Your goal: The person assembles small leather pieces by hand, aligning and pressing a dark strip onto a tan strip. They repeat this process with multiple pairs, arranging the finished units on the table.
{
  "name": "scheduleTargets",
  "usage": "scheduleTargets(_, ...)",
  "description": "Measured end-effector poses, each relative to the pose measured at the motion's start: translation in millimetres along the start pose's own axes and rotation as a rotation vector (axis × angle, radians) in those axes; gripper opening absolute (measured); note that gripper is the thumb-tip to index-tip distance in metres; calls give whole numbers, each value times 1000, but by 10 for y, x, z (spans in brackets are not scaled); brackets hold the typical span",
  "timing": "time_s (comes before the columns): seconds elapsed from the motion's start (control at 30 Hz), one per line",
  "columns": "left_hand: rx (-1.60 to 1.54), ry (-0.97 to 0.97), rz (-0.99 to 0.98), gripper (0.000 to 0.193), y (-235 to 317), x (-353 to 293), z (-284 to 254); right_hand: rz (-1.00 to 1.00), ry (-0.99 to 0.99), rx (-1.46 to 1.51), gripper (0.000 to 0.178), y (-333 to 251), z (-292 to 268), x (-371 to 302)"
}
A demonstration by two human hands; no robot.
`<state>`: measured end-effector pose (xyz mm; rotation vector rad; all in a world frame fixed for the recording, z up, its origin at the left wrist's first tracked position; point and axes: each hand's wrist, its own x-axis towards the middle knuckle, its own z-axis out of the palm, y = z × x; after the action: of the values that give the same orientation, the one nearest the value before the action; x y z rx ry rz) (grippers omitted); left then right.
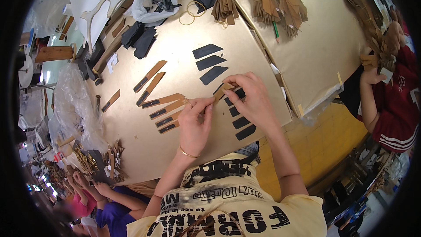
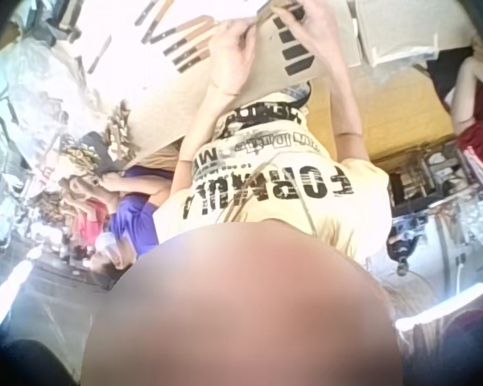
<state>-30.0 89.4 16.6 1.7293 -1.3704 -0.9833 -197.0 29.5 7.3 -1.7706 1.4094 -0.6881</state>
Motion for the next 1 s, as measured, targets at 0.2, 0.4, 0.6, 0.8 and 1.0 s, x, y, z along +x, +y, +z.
scheduleTargets(0.2,14,7,52,17,-48,3,33,7,12,5,23,24,21,-19)
scheduleTargets(0.4,30,-55,-7,27,-46,-18,17,-4,12,-12,22,24,13,-14)
scheduleTargets(0.6,163,-70,42,32,-33,-29,43,0,12,-4,23,5,13,-7)
scheduleTargets(0.8,368,-38,125,31,-4,-29,138,-11,81,-23,29,-22,5,-3)
scheduleTargets(1.0,407,-52,151,28,9,-11,141,47,117,43,27,35,-41,83)
